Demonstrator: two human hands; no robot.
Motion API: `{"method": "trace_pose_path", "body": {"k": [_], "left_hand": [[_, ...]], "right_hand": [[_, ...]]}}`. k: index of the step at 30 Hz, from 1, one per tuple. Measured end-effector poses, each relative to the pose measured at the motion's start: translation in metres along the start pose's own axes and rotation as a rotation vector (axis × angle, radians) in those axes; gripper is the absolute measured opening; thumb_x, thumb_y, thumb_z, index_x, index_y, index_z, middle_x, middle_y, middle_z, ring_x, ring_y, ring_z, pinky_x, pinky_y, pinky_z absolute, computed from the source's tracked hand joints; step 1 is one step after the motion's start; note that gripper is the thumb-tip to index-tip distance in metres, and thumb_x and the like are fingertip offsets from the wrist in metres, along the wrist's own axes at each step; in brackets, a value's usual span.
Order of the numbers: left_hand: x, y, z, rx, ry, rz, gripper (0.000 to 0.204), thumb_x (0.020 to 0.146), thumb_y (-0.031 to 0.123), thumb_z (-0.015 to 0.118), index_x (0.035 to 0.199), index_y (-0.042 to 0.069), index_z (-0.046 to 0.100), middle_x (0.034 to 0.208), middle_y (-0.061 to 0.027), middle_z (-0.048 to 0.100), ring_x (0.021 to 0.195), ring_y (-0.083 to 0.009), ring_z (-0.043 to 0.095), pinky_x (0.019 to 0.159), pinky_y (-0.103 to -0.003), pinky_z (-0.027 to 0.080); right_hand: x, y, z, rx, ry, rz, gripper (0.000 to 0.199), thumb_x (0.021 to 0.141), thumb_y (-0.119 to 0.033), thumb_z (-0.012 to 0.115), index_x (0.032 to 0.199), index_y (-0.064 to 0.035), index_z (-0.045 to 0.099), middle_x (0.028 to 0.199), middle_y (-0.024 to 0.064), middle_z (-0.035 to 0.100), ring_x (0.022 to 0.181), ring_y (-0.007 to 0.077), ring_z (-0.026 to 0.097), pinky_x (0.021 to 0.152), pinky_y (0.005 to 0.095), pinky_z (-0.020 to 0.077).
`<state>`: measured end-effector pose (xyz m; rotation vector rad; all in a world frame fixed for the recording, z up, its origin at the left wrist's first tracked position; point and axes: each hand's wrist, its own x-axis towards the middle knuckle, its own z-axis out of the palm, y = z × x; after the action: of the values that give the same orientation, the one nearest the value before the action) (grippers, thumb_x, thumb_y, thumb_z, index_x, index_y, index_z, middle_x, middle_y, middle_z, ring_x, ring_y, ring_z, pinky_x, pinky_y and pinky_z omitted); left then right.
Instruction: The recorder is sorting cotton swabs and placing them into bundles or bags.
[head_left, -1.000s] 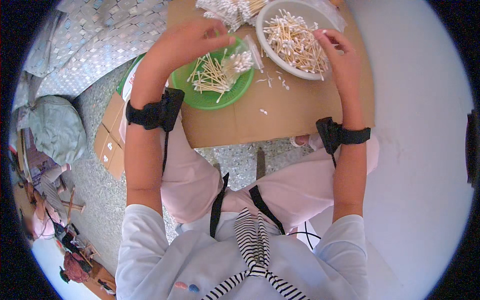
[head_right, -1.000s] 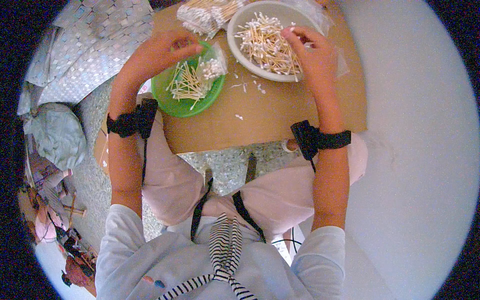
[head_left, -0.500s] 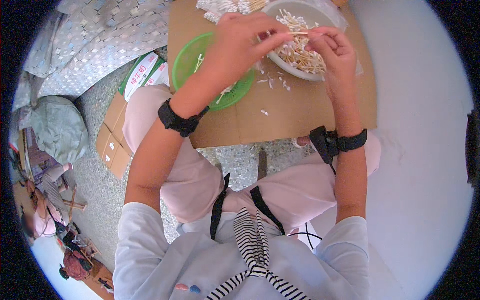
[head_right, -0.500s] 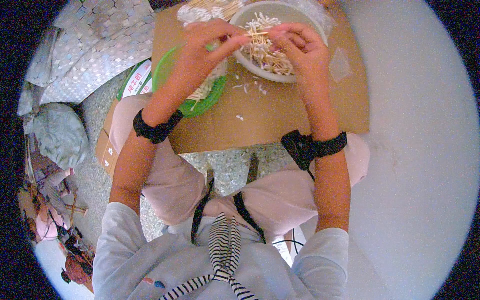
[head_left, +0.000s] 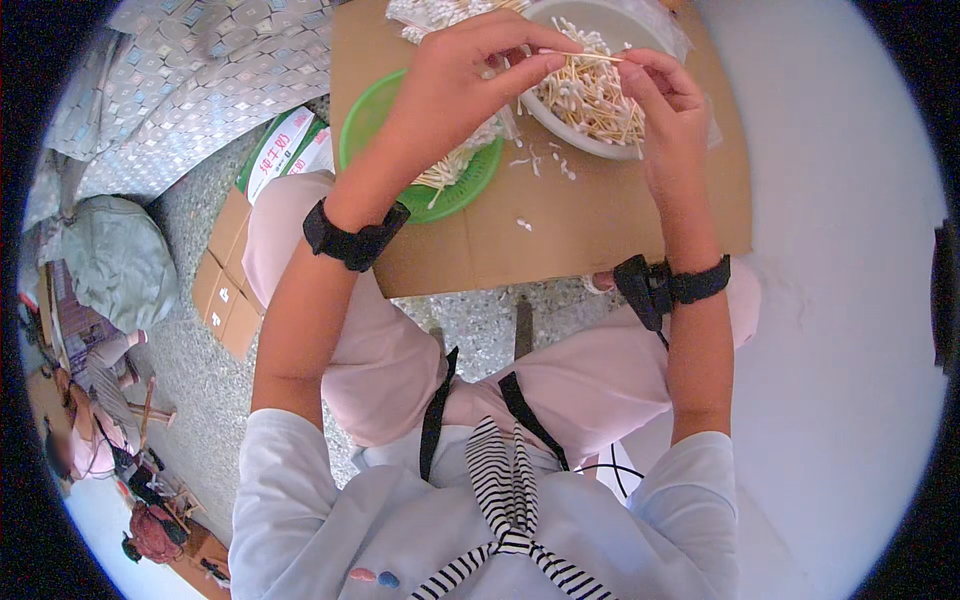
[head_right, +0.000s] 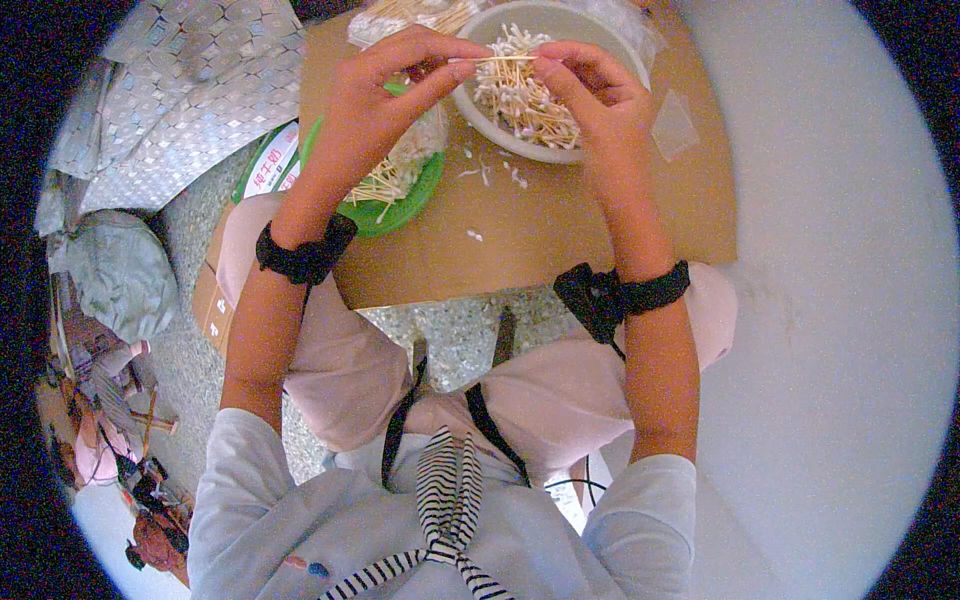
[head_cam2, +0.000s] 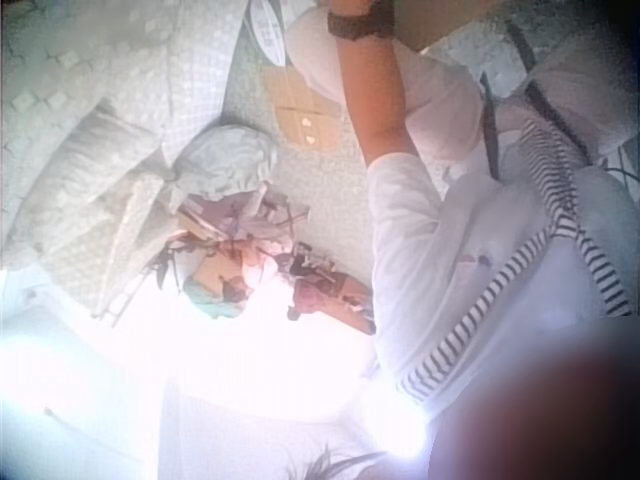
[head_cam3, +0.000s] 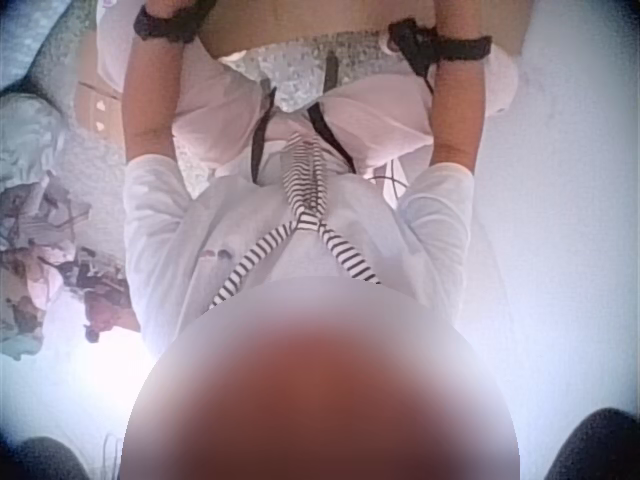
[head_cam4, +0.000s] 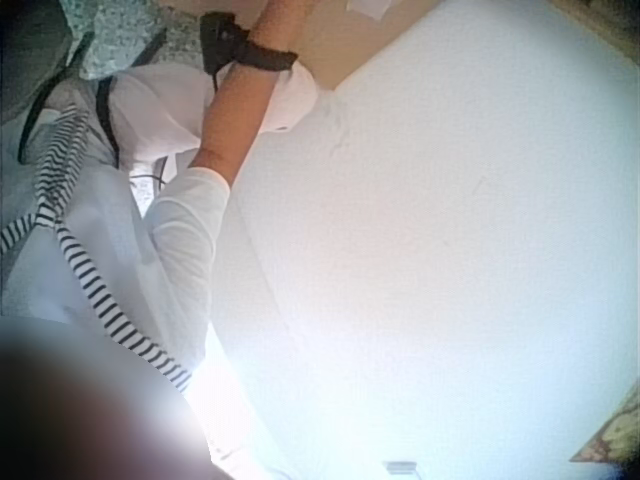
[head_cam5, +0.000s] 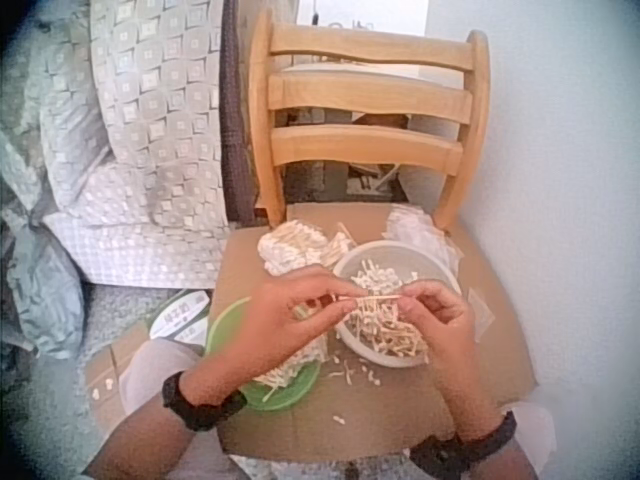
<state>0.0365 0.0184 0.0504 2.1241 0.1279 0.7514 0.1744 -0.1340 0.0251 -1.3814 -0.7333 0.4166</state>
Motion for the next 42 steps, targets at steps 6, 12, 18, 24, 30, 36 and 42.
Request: {"method": "trace_pose_path", "body": {"k": [6, 12, 18, 24, 30, 36, 42], "left_hand": [[-0.001, -0.002, -0.004, -0.058, -0.057, -0.151, 0.017, 0.087, 0.018, 0.067, 0.099, 0.006, 0.071, 0.093, -0.0015, 0.067, 0.082, -0.0091, 0.059, 0.072, -0.023, 0.046], [0.003, 0.004, -0.008, -0.019, -0.202, -0.203, 0.025, 0.084, 0.022, 0.071, 0.102, 0.005, 0.07, 0.101, -0.002, 0.067, 0.087, -0.0132, 0.06, 0.078, -0.026, 0.047], [0.002, -0.03, -0.036, 0.143, -0.241, 0.166, 0.061, 0.077, 0.031, 0.076, 0.131, 0.011, 0.055, 0.112, -0.0065, 0.064, 0.103, -0.0225, 0.058, 0.091, -0.036, 0.046], [-0.015, -0.03, -0.041, 0.272, -0.518, -0.183, 0.066, 0.076, 0.034, 0.076, 0.134, 0.012, 0.052, 0.115, -0.0118, 0.064, 0.1, -0.0271, 0.061, 0.089, -0.037, 0.047], [-0.008, -0.026, -0.036, 0.204, -0.491, -0.108, 0.055, 0.079, 0.03, 0.073, 0.127, 0.011, 0.059, 0.109, -0.0134, 0.066, 0.097, -0.026, 0.061, 0.088, -0.036, 0.047], [-0.005, -0.022, -0.043, 0.153, -0.496, -0.066, 0.058, 0.078, 0.027, 0.073, 0.132, 0.012, 0.055, 0.116, -0.0104, 0.064, 0.102, -0.0246, 0.06, 0.09, -0.036, 0.047], [-0.004, -0.011, -0.031, 0.107, -0.315, 0.067, 0.056, 0.079, 0.026, 0.073, 0.131, 0.014, 0.056, 0.117, -0.0086, 0.064, 0.108, -0.0224, 0.06, 0.09, -0.035, 0.047]], "right_hand": [[-0.003, -0.001, 0.007, 0.008, 0.058, -0.026, 0.024, 0.085, -0.011, 0.071, 0.105, -0.0008, 0.066, 0.097, 0.0068, 0.069, 0.086, 0.012, 0.065, 0.079, 0.0237, 0.0516], [-0.004, 0.001, 0.001, 0.018, 0.073, -0.07, 0.021, 0.084, -0.012, 0.071, 0.103, -0.002, 0.067, 0.094, 0.0042, 0.068, 0.08, 0.0093, 0.062, 0.071, 0.0215, 0.05], [-0.008, -0.01, 0.011, -0.086, 0.016, -0.034, 0.017, 0.084, -0.013, 0.071, 0.099, -0.0043, 0.068, 0.089, 0.0011, 0.068, 0.074, 0.007, 0.059, 0.065, 0.0203, 0.0475], [-0.013, 0.006, 0.021, -0.146, -0.095, 0.027, 0.015, 0.082, -0.012, 0.071, 0.096, -0.0046, 0.069, 0.088, 0.0014, 0.069, 0.074, 0.0069, 0.06, 0.067, 0.0218, 0.0487], [-0.012, 0.006, 0.019, -0.157, 0.011, 0.0, 0.015, 0.082, -0.012, 0.071, 0.095, -0.0039, 0.069, 0.086, 0.0009, 0.068, 0.074, 0.0084, 0.061, 0.068, 0.0221, 0.0489], [-0.008, -0.007, 0.01, -0.183, 0.052, -0.068, 0.017, 0.082, -0.012, 0.072, 0.096, -0.0034, 0.069, 0.086, 0.0009, 0.068, 0.074, 0.0087, 0.06, 0.068, 0.0222, 0.0489], [-0.016, -0.011, 0.024, -0.206, -0.064, -0.051, 0.016, 0.081, -0.012, 0.073, 0.094, -0.0037, 0.069, 0.089, 0.0025, 0.068, 0.077, 0.0097, 0.062, 0.068, 0.0236, 0.0498]]}}
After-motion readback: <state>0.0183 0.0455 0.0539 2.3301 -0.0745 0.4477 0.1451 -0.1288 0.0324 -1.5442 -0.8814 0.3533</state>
